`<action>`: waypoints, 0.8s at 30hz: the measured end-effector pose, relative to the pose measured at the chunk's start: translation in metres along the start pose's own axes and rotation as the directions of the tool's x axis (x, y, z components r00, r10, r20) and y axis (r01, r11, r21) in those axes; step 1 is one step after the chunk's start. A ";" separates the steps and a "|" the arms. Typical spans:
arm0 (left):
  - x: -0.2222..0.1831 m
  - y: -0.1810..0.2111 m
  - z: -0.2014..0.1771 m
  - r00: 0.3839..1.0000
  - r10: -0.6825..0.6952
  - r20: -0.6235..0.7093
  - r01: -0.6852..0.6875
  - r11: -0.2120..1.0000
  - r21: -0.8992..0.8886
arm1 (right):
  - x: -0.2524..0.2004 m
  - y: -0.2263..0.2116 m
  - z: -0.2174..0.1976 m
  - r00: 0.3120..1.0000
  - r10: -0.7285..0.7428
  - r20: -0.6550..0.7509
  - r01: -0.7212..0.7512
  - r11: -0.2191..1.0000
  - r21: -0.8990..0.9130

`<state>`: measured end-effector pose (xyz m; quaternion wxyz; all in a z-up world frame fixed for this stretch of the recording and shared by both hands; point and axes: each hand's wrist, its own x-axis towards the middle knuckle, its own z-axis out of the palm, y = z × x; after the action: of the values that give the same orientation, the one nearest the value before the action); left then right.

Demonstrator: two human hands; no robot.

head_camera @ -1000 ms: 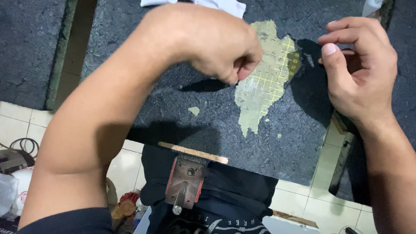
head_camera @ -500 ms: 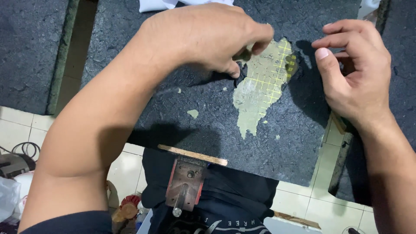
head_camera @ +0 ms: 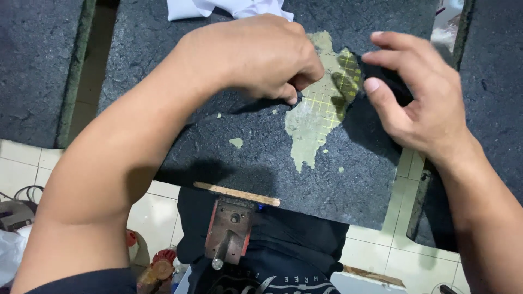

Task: The person is picking up small black beads and carefully placing them onto a yellow grid template on a workbench.

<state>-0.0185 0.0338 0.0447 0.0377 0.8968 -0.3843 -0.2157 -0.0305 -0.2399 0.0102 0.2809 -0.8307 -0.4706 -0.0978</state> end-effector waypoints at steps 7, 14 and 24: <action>-0.006 -0.001 -0.011 0.994 -0.098 0.047 0.101 0.992 -0.069 | 0.003 0.002 0.016 0.968 -0.082 0.235 0.084 0.996 0.002; -0.012 -0.014 -0.010 0.997 0.018 -0.073 -0.034 0.974 -0.226 | 0.001 0.017 0.013 0.870 0.091 0.484 0.021 0.975 -0.222; 0.027 -0.024 0.032 0.819 0.222 -0.530 -0.230 0.972 0.051 | -0.006 0.044 0.007 0.949 0.011 0.316 0.086 0.954 -0.289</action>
<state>0.0010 0.0351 0.0006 0.1749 0.8690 -0.4607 0.0440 0.0026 -0.2581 -0.0151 0.0717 -0.8592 -0.5050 -0.0397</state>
